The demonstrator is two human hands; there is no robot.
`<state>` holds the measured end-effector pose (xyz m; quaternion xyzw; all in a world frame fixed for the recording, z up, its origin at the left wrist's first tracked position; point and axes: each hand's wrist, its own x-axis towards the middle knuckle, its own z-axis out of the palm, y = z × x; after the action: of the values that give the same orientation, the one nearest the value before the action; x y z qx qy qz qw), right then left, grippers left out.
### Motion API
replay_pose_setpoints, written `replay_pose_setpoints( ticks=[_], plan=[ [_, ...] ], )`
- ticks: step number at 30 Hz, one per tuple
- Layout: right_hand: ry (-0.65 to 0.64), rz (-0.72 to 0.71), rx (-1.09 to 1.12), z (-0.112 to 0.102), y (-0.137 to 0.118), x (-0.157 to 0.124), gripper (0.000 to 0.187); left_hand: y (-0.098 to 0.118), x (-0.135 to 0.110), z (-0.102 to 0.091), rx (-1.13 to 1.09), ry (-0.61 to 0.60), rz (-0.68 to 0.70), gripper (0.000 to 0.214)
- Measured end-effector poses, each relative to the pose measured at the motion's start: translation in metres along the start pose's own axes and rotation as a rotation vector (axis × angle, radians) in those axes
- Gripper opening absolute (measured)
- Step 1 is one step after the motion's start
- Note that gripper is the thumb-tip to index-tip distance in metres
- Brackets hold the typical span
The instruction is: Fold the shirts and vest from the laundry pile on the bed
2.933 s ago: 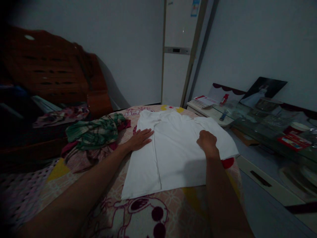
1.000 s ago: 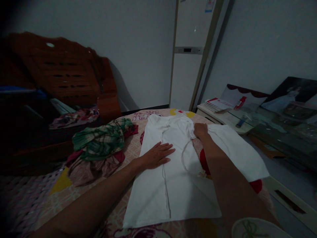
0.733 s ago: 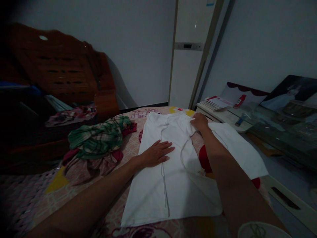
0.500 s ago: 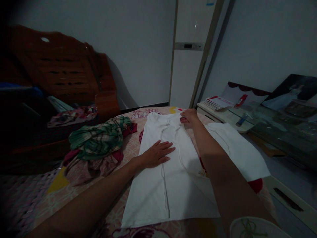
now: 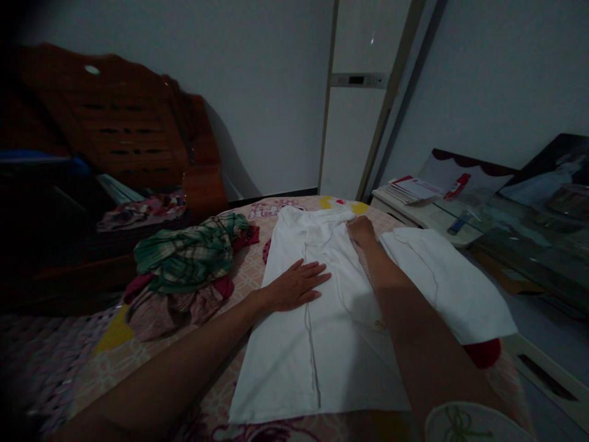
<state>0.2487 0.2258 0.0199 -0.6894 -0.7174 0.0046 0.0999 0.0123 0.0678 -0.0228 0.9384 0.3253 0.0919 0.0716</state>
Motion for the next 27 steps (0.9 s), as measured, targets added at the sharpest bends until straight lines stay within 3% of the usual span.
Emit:
replay_pose_setpoints(
  ticks=[3,6,12,16,18,20,24,27],
  plan=[
    [-0.019,0.128,-0.019,0.009,-0.012,0.001,0.037,0.001,0.0,0.0,0.009,0.004,0.007,0.053],
    [-0.032,0.167,-0.041,0.014,-0.025,0.002,0.036,0.002,-0.001,-0.002,0.016,-0.009,0.003,0.053],
    [-0.014,0.125,-0.033,0.013,-0.022,0.0,0.036,0.003,-0.001,-0.004,0.008,-0.015,0.012,0.053],
    [0.033,0.032,0.022,-0.001,-0.014,-0.014,0.033,0.001,0.0,-0.002,-0.01,-0.014,0.008,0.053],
    [0.048,-0.031,0.054,-0.013,-0.009,-0.032,0.03,-0.001,0.001,-0.001,-0.032,-0.007,0.004,0.053],
    [-0.017,-0.125,0.109,-0.026,-0.003,-0.059,0.023,-0.003,0.002,0.0,-0.063,0.005,-0.001,0.053],
    [-0.364,-0.291,0.343,-0.05,0.008,-0.128,0.02,-0.007,0.004,0.003,-0.122,0.068,-0.038,0.052],
    [-0.471,-0.332,0.378,-0.059,0.014,-0.173,0.022,-0.01,0.004,0.006,-0.15,0.129,-0.041,0.051]
  ],
)
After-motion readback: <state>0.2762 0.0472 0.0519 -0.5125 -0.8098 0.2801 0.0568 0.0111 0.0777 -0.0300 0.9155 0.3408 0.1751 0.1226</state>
